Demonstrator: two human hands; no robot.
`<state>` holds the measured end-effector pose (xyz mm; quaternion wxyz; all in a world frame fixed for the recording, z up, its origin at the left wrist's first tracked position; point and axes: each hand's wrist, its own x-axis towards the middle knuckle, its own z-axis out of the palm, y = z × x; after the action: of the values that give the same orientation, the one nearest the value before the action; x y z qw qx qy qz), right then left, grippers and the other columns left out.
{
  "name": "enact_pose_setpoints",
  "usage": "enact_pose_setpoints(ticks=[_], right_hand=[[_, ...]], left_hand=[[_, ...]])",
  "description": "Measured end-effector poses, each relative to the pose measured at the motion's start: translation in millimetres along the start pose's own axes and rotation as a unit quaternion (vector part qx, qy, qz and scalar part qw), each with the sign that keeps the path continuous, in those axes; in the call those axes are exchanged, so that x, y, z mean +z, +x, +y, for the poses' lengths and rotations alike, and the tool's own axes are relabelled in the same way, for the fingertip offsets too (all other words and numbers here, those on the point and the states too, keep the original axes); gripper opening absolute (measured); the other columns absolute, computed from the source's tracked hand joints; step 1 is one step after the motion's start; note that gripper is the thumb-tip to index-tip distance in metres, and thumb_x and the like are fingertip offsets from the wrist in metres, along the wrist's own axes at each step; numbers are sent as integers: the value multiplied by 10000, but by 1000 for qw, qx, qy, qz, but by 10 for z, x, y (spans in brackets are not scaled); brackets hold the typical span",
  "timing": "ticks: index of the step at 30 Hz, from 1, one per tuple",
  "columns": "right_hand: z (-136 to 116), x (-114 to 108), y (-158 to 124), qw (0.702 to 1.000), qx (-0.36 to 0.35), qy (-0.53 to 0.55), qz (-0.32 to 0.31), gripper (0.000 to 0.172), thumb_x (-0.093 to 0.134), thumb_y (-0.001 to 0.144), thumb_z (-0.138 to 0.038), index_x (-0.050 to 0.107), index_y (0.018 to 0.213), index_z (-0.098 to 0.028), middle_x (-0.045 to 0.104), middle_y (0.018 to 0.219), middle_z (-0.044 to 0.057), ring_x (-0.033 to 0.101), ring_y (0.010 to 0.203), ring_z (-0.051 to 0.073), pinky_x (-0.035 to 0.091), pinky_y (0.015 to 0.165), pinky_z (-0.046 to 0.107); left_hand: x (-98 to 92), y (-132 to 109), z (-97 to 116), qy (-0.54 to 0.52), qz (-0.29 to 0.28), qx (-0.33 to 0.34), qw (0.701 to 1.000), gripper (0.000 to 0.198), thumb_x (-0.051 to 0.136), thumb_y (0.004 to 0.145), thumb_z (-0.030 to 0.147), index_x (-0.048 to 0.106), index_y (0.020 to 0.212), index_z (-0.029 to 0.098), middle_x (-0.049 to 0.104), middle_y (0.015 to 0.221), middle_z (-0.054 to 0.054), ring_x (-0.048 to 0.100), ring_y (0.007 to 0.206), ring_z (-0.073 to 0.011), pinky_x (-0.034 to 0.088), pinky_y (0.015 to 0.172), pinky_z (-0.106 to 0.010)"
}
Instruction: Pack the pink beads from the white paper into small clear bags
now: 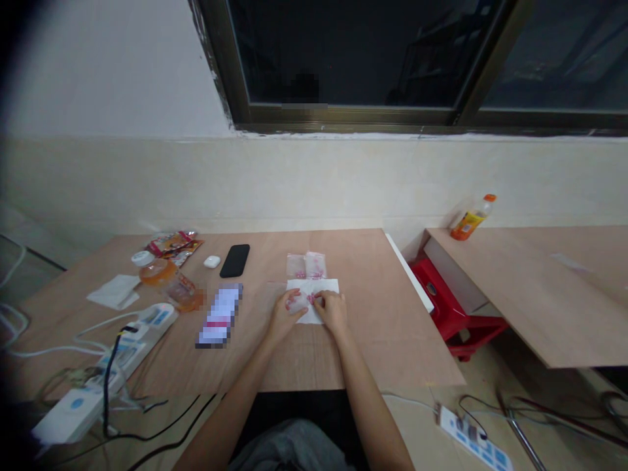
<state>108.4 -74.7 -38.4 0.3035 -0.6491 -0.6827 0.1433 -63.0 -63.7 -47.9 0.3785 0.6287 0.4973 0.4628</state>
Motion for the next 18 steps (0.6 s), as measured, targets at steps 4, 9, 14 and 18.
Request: enact_pose_setpoints(ticks=[4, 9, 14, 18], right_hand=[[-5, 2, 0, 1000, -1, 1, 4, 245, 553, 857, -372, 726, 906, -206, 688, 727, 42, 573, 690, 170, 331, 719, 291], [3, 0, -1, 1000, 1, 24, 18, 250, 558, 861, -384, 728, 878, -203, 670, 681, 30, 570, 641, 158, 343, 673, 270], [18, -4, -2, 996, -2, 81, 27, 286, 542, 868, -403, 731, 868, -189, 677, 689, 35, 558, 604, 150, 355, 610, 254], [-22, -27, -10, 992, -17, 120, 27, 317, 534, 876, -427, 733, 846, -183, 673, 670, 35, 543, 577, 148, 361, 577, 249]], left_hand=[[9, -3, 1, -15, 1, -6, 1000, 516, 744, 639, 159, 601, 1132, 215, 636, 1109, -74, 576, 1025, -220, 456, 922, -405], [14, -6, -6, -12, 1, -1, 1000, 526, 742, 643, 142, 590, 1142, 211, 639, 1115, -80, 580, 1024, -215, 456, 923, -405], [12, -7, -29, -9, -4, -1, 1000, 536, 742, 647, 144, 580, 1154, 213, 635, 1119, -78, 577, 1025, -212, 449, 927, -401], [9, -8, -51, -3, -7, 5, 1000, 563, 752, 633, 147, 579, 1164, 219, 639, 1096, -67, 584, 979, -204, 456, 908, -399]])
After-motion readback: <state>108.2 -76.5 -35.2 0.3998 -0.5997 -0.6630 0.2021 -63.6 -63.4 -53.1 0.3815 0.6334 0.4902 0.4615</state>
